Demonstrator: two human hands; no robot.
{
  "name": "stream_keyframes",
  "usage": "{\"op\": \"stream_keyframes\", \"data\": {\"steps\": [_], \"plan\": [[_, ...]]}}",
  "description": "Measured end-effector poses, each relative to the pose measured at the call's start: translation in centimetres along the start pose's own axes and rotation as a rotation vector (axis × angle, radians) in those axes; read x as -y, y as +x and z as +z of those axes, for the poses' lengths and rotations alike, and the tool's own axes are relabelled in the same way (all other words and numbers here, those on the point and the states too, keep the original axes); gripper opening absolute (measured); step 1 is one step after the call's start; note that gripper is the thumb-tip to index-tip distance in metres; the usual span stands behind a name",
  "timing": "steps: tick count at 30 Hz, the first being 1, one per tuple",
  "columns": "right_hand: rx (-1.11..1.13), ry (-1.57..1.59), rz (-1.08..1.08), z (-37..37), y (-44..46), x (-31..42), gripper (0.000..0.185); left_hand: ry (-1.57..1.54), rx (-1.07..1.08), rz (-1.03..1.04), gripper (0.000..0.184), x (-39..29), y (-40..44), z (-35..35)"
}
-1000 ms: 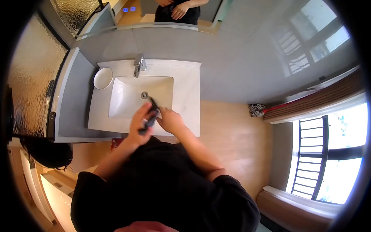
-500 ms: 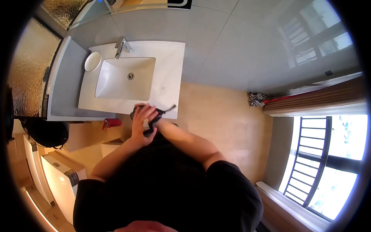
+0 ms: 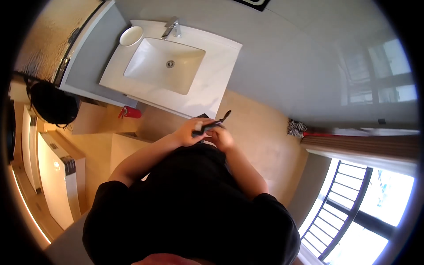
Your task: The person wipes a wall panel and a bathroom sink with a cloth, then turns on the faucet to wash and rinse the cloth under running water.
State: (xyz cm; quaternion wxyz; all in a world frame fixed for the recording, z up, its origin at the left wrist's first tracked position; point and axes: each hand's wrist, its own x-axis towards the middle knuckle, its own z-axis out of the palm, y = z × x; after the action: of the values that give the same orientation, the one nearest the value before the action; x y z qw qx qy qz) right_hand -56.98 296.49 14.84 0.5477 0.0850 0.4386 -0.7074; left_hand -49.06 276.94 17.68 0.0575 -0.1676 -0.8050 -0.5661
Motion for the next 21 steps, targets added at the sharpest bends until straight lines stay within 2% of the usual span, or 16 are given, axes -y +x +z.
{"op": "stream_keyframes", "data": {"steps": [1,2,4,5,6,8,9,10,12,13,14,16,17,18,20,21], "plan": [[-0.013,-0.165,0.011,1.7,-1.7,1.6,0.043,-0.015,-0.244,-0.022,0.048,0.1,-1.7,0.7],[0.001,-0.18,0.017,2.8,-2.6,3.1,0.043,-0.005,-0.263,-0.023,0.048,0.1,-3.1,0.8],[0.037,-0.719,0.008,4.9,-4.0,5.5,0.038,-1.375,-0.594,-0.63,0.055,-0.3,-6.2,0.7],[0.093,-0.702,-0.052,6.4,-4.8,6.6,0.041,-1.388,-0.684,-0.599,0.064,-3.7,-6.3,-0.9],[0.106,-0.717,-0.044,7.4,-4.7,6.6,0.041,-1.39,-0.705,-0.587,0.064,-5.5,-6.7,-1.8],[0.736,-0.248,-0.227,9.1,-4.4,6.4,0.053,-1.553,-0.865,-0.491,0.063,-8.1,-8.0,-3.0],[0.926,-0.127,-0.233,11.4,-4.2,5.9,0.065,-1.623,-0.806,-0.455,0.063,-9.4,-8.8,-3.6],[0.937,-0.139,-0.219,13.8,-4.6,5.2,0.065,-1.625,-0.821,-0.437,0.063,-9.8,-9.3,-3.5],[0.998,0.25,0.026,18.6,-4.8,3.0,0.068,-1.806,-0.57,0.012,0.063,-10.3,-10.4,-3.6],[0.903,0.223,0.072,20.1,-3.4,1.0,0.073,-2.103,-0.483,0.168,0.058,-10.8,-10.7,-3.6],[0.802,0.199,0.115,20.9,-2.3,-1.0,0.079,-2.105,-0.495,0.181,0.058,-10.7,-11.6,-3.4],[0.851,0.263,0.162,22.0,-0.9,-3.5,0.082,-2.033,-0.645,0.326,0.056,-9.2,-14.0,-3.5],[0.905,0.329,0.199,22.6,-0.2,-4.1,0.086,-1.834,-0.815,0.143,0.058,-8.0,-15.8,-3.6],[0.889,0.308,0.256,23.2,-0.3,-4.7,0.09,-1.813,-0.821,0.171,0.058,-8.5,-16.9,-4.2],[0.825,0.185,0.288,23.9,-0.7,-5.9,0.093,-1.724,-0.907,0.017,0.06,-11.3,-18.8,-4.2],[0.821,0.139,0.306,23.7,-0.7,-6.3,0.092,-1.629,-1.06,-0.072,0.062,-14.0,-18.4,-4.4]]}}
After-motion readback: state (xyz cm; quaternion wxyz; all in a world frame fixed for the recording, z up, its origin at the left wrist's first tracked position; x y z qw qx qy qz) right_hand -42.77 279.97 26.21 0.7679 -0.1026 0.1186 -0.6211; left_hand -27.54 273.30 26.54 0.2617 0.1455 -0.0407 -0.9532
